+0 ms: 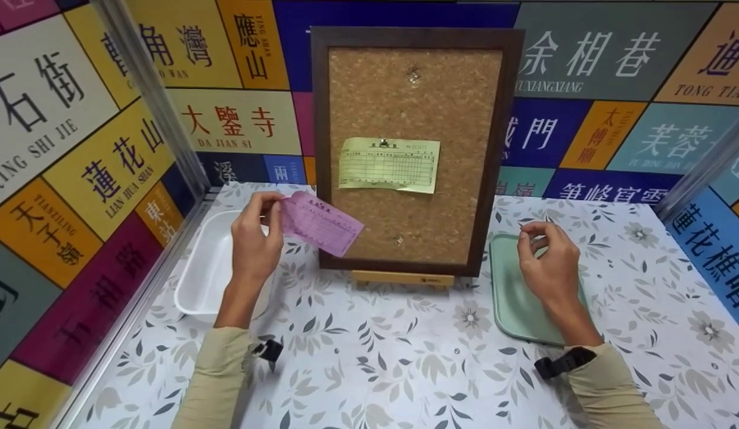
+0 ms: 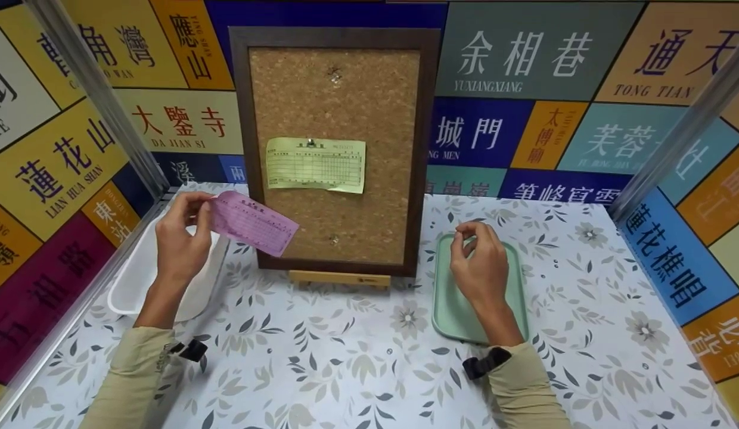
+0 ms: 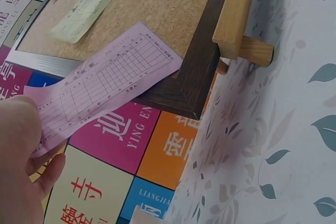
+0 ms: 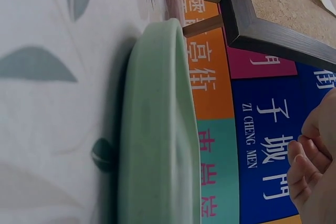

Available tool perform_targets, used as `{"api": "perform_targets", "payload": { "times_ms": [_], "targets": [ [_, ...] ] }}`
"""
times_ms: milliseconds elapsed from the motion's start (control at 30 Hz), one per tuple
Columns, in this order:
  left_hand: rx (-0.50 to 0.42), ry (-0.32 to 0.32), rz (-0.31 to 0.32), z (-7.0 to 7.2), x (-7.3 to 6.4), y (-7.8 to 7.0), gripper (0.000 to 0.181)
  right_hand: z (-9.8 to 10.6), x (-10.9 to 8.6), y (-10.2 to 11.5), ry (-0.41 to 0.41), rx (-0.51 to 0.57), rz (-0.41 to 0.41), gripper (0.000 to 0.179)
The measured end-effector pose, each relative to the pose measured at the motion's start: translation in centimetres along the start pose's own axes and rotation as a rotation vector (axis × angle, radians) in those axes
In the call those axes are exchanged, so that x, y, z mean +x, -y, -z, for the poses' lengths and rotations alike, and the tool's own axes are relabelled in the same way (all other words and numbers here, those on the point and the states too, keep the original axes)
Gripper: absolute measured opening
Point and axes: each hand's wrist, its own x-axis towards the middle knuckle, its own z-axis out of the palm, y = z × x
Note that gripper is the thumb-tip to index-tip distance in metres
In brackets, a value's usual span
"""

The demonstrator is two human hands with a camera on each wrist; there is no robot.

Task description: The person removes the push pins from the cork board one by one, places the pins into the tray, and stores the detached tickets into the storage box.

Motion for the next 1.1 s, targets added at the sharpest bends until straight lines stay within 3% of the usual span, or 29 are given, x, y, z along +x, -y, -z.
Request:
{"api": "perform_targets", "payload": {
  "times_ms": [400, 1100],
  "targets": [
    [-0.036, -0.073, -0.049, 1.0, 0.3, 1.0, 0.018, 0.0, -0.2, -0.5, 0.025, -0.002, 0.002, 0.010],
    [0.067, -0.056, 0.039, 3.5, 1.1, 2.7, 0.021, -0.2, 0.0, -0.8, 0.077, -0.041, -0.065, 0.009]
  ]
}}
